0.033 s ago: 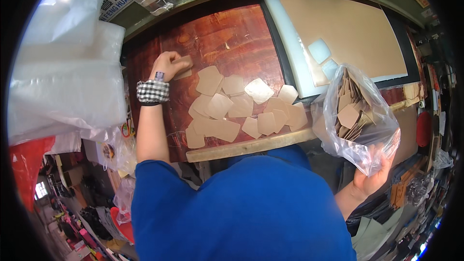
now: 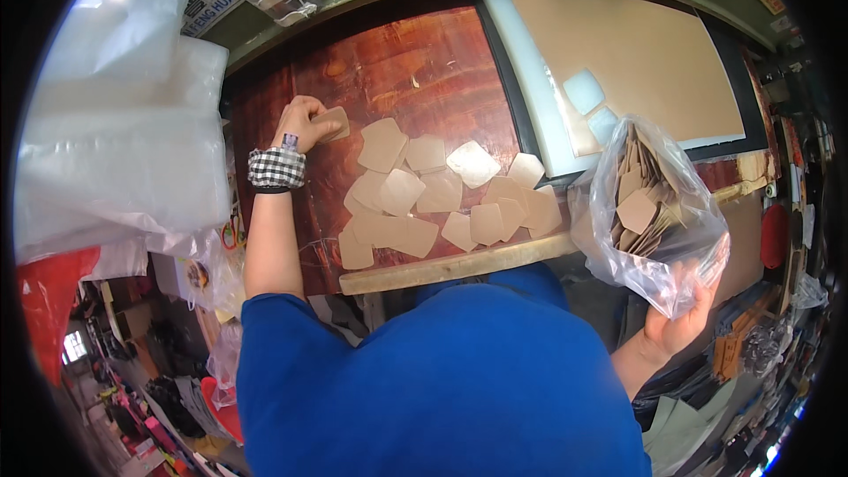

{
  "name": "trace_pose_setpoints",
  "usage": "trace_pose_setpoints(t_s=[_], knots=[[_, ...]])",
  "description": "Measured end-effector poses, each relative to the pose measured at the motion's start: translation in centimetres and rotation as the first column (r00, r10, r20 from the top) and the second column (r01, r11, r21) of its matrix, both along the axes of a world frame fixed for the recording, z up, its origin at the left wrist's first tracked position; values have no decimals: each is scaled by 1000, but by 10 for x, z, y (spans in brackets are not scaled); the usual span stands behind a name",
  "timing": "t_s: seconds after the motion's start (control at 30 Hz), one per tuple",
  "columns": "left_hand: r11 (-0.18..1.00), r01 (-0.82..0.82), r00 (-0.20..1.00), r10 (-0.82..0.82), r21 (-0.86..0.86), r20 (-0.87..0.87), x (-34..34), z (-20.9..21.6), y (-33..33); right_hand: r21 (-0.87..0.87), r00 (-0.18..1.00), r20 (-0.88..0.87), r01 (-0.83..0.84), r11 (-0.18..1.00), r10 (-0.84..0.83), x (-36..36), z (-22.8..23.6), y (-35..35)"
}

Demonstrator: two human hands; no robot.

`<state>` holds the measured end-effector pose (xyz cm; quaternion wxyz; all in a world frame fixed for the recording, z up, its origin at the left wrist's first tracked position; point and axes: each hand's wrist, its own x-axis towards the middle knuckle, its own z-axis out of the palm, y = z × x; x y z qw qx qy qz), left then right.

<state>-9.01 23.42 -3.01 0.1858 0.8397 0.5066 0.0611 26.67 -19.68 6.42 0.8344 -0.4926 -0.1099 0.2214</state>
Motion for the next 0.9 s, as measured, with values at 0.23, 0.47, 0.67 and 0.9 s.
trace_pose_setpoints(t_s=[0.23, 0.47, 0.67, 0.9], knots=[[954, -275, 959, 264, -116, -104, -27, -18, -8, 83, 968, 50, -247, 965, 244, 11, -10, 4], [949, 242, 963, -210, -201, 167, 29, 1, -75, 38, 991, 17, -137, 990, 136, 1, -3, 16], [965, 256, 953, -262, -57, -150, 72, -9, -130, 136, 984, 52, -177, 975, 171, -13, 8, 19], [958, 197, 980, -193, -208, 41, 100, 6, -133, 84, 996, 6, -87, 993, 87, -12, 3, 20]])
